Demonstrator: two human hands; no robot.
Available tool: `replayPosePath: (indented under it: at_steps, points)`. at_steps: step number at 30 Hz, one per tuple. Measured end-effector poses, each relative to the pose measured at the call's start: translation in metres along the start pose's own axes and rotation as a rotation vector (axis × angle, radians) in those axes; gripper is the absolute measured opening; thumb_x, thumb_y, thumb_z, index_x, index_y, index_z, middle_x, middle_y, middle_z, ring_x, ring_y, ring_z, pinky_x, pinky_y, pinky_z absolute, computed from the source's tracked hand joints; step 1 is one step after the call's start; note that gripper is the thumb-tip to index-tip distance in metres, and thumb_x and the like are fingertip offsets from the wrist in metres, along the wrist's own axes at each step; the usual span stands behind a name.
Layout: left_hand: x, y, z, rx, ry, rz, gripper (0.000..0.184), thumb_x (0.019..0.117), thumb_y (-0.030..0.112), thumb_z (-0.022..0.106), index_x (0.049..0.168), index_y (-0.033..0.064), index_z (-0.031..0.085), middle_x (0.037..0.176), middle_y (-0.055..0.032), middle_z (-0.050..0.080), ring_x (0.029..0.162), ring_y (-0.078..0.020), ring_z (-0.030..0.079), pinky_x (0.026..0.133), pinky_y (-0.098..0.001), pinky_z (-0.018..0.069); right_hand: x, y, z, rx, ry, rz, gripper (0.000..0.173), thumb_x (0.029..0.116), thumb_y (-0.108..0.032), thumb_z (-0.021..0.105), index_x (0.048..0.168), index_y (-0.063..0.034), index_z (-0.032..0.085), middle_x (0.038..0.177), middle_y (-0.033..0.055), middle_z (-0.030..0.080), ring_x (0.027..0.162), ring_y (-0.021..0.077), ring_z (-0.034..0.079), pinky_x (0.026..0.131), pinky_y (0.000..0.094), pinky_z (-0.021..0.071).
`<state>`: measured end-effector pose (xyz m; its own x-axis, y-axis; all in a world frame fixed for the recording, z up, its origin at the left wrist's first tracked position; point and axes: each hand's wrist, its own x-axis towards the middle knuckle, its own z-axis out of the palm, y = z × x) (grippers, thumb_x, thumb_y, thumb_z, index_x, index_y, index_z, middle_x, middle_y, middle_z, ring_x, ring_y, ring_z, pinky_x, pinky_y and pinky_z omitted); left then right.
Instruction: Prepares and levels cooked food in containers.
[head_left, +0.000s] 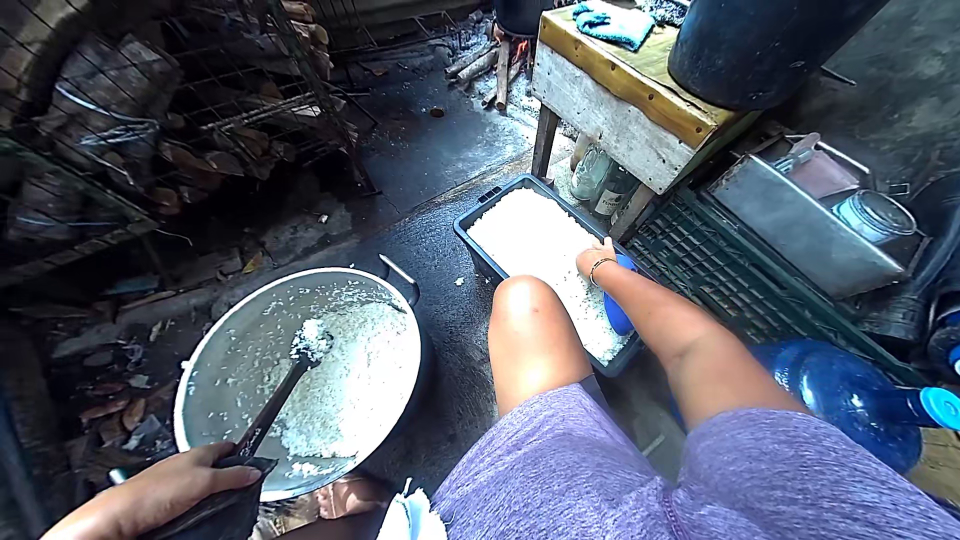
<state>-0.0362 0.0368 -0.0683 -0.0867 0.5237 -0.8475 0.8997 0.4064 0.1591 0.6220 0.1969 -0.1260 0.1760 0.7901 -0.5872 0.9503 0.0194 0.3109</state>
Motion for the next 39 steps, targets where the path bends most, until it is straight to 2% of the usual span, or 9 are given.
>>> replayPosePath:
  at_steps: [5, 8, 14, 18, 23, 27, 33, 36, 39]
  points:
    - [0.007, -0.014, 0.000, -0.018, 0.009, -0.008, 0.048, 0.0906, 0.033, 0.078, 0.122, -0.0002, 0.064, 0.104, -0.0219, 0.072, 0.098, -0.0363, 0.071, 0.088, -0.0597, 0.0550, -0.006, 0.005, -0.010, 0.039, 0.007, -0.004, 0.021, 0.0963, -0.010, 0.063, 0.110, -0.0006, 0.075, 0.127, 0.0192, 0.070, 0.137, 0.0413, 0.051, 0.117, 0.0661, 0.0289]
    - [0.005, -0.010, -0.001, -0.037, 0.005, 0.003, 0.045, 0.0921, 0.030, 0.077, 0.121, -0.0018, 0.063, 0.102, -0.0220, 0.071, 0.097, -0.0360, 0.070, 0.087, -0.0588, 0.0545, -0.004, 0.010, -0.016, 0.073, -0.008, 0.017, 0.019, 0.0954, -0.007, 0.062, 0.106, 0.0033, 0.074, 0.124, 0.0231, 0.070, 0.124, 0.0424, 0.062, 0.107, 0.0683, 0.0408]
    - [0.002, 0.001, -0.003, -0.038, 0.010, 0.011, 0.041, 0.0930, 0.028, 0.076, 0.120, -0.0011, 0.064, 0.103, -0.0226, 0.071, 0.097, -0.0368, 0.070, 0.088, -0.0597, 0.0541, 0.020, 0.034, -0.016, 0.223, 0.074, -0.012, 0.029, 0.0933, -0.008, 0.065, 0.120, -0.0019, 0.072, 0.128, 0.0242, 0.067, 0.126, 0.0424, 0.061, 0.102, 0.0660, 0.0487]
    - [0.002, -0.001, -0.003, -0.018, 0.005, 0.014, 0.044, 0.0932, 0.030, 0.076, 0.122, -0.0013, 0.064, 0.106, -0.0234, 0.071, 0.099, -0.0375, 0.070, 0.090, -0.0613, 0.0531, 0.034, 0.051, -0.011, 0.446, 0.169, -0.052, 0.026, 0.0960, -0.021, 0.070, 0.115, -0.0045, 0.075, 0.118, 0.0223, 0.072, 0.119, 0.0420, 0.065, 0.103, 0.0666, 0.0473]
    - [0.003, -0.005, -0.005, -0.012, 0.007, -0.004, 0.048, 0.0914, 0.033, 0.077, 0.123, -0.0001, 0.064, 0.106, -0.0221, 0.071, 0.100, -0.0365, 0.070, 0.090, -0.0602, 0.0536, 0.027, 0.047, -0.009, 1.201, 0.138, 0.077, 0.033, 0.0990, -0.017, 0.071, 0.125, 0.0021, 0.064, 0.116, 0.0227, 0.069, 0.090, 0.0302, 0.072, 0.083, 0.0470, 0.0605]
    - [-0.015, 0.014, -0.009, -0.024, -0.001, -0.013, 0.045, 0.0942, 0.032, 0.075, 0.126, 0.0010, 0.063, 0.107, -0.0213, 0.071, 0.102, -0.0348, 0.070, 0.092, -0.0588, 0.0530, -0.020, 0.022, -0.044, 1.822, 0.136, 0.037, 0.035, 0.1019, -0.011, 0.062, 0.133, 0.0016, 0.054, 0.111, 0.0169, 0.063, 0.080, 0.0221, 0.066, 0.071, 0.0373, 0.0591]
    - [-0.034, 0.035, -0.012, 0.007, -0.037, -0.004, 0.048, 0.0957, 0.035, 0.071, 0.130, 0.0032, 0.062, 0.115, -0.0196, 0.070, 0.109, -0.0332, 0.068, 0.098, -0.0565, 0.0511, -0.108, -0.048, -0.115, 2.226, -0.040, -0.457, 0.017, 0.1061, -0.015, 0.052, 0.116, -0.0055, 0.061, 0.089, 0.0078, 0.070, 0.075, 0.0168, 0.070, 0.072, 0.0335, 0.0614]
    - [-0.034, 0.033, -0.012, 0.072, -0.022, 0.001, 0.052, 0.0938, 0.041, 0.071, 0.129, 0.0038, 0.064, 0.117, -0.0205, 0.070, 0.114, -0.0350, 0.066, 0.100, -0.0597, 0.0489, -0.189, -0.095, -0.155, 2.156, -0.216, -0.905, 0.024, 0.1091, -0.013, 0.043, 0.112, -0.0031, 0.065, 0.096, 0.0115, 0.072, 0.078, 0.0175, 0.071, 0.073, 0.0333, 0.0611]
    - [-0.039, 0.037, -0.010, 0.099, -0.024, -0.026, 0.053, 0.0944, 0.043, 0.069, 0.129, 0.0030, 0.063, 0.119, -0.0213, 0.069, 0.115, -0.0359, 0.065, 0.101, -0.0602, 0.0485, -0.273, -0.130, -0.175, 1.943, -0.435, -1.456, 0.019, 0.1007, -0.009, 0.056, 0.111, -0.0043, 0.071, 0.103, 0.0102, 0.074, 0.085, 0.0154, 0.073, 0.075, 0.0324, 0.0629]
